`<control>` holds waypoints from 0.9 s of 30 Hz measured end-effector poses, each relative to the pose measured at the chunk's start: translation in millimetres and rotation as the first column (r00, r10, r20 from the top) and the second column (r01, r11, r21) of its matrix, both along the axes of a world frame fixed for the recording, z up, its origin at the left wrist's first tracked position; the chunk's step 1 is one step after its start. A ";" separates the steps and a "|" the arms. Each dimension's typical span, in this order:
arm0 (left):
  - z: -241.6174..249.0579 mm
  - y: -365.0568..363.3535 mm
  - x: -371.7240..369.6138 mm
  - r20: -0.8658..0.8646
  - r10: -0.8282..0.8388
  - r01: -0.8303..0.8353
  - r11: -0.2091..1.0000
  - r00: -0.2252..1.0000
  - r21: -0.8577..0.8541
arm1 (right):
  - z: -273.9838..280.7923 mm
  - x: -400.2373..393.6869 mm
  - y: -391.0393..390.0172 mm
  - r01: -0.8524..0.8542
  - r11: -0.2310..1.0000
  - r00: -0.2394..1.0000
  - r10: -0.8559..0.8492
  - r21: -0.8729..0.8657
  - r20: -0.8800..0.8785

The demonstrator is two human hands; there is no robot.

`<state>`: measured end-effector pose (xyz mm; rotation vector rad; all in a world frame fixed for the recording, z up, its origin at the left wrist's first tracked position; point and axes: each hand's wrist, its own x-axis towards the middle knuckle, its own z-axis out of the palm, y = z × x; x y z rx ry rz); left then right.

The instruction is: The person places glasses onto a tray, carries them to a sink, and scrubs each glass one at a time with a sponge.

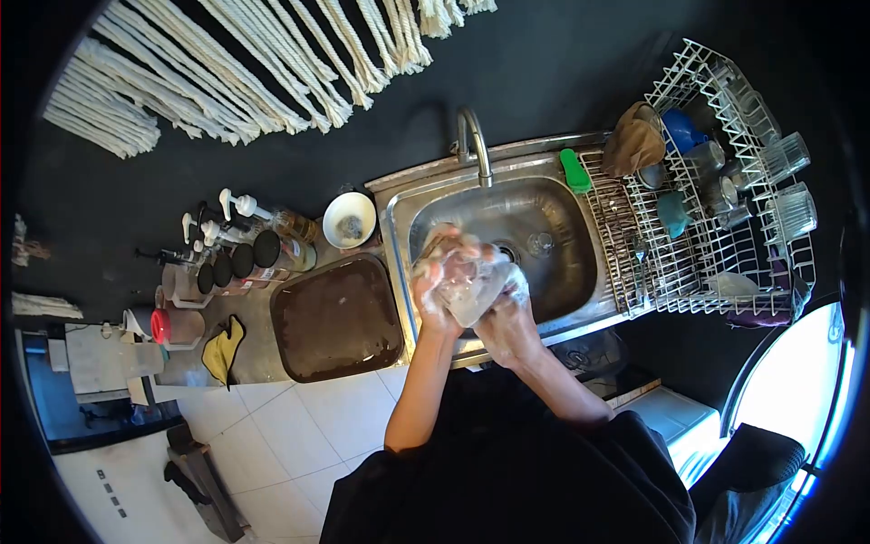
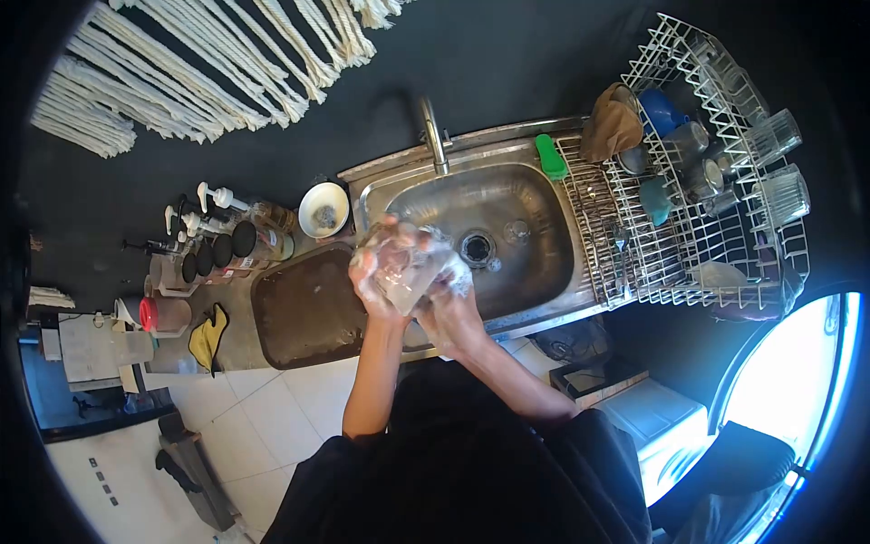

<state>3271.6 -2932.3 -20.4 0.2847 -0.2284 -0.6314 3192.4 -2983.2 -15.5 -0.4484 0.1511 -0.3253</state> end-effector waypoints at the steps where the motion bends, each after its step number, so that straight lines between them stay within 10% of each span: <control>1: -1.9 -1.7 -0.7 0.074 -0.095 0.095 0.995 0.993 0.014 | 1.5 0.7 1.1 0.001 1.000 0.980 0.001 0.009 -0.199; 6: 2.2 10.5 8.5 0.207 -0.245 0.180 0.940 0.947 0.290 | -18.3 8.0 -1.2 0.061 0.982 0.982 -0.091 -0.177 -0.164; 8: 15.0 10.8 3.9 0.140 -0.143 0.081 0.924 0.980 0.374 | -28.5 3.9 -3.4 0.137 0.355 0.956 -0.292 -0.925 0.030; 9: 22.8 8.9 5.0 0.118 0.049 -0.101 0.871 0.992 0.481 | -38.0 4.6 0.9 0.051 0.539 0.977 -0.201 -0.841 -0.070; 12: 21.4 2.8 8.8 0.171 0.335 -0.372 0.747 0.927 0.551 | -29.3 13.4 -9.5 0.094 -0.102 0.967 -0.226 -0.990 0.115; 13: 18.3 1.2 10.1 0.217 0.428 -0.475 0.712 0.877 0.517 | -19.2 14.3 -11.7 0.097 -0.103 0.966 -0.230 -0.990 0.119; 15: 12.9 -1.9 8.9 0.201 0.472 -0.509 0.730 0.858 0.457 | -7.9 14.3 -15.0 -0.044 0.536 0.982 -0.134 -0.843 -0.136; 16: 9.3 -3.2 8.0 0.178 0.518 -0.543 0.740 0.836 0.397 | -12.8 13.2 -16.4 -0.041 0.533 0.981 -0.138 -0.845 -0.135; 18: -0.5 5.2 9.7 0.198 0.465 -0.505 0.788 0.863 0.353 | -33.6 6.6 -20.7 -0.080 0.906 0.967 -0.031 -0.417 -0.253; 21: -2.1 33.4 23.5 0.609 -0.245 -0.371 0.607 0.754 0.703 | -34.7 0.2 -56.5 -0.266 0.685 0.940 0.027 -0.679 -0.341; 25: 19.9 45.6 26.2 0.164 -0.648 0.246 0.494 0.744 0.834 | 26.7 10.6 -88.6 -0.491 0.175 0.849 0.316 -0.854 -0.423; 27: 18.5 43.4 32.5 0.239 -0.701 0.212 0.491 0.672 0.845 | 42.1 13.5 -88.1 -0.544 -0.035 0.791 0.311 -0.838 -0.526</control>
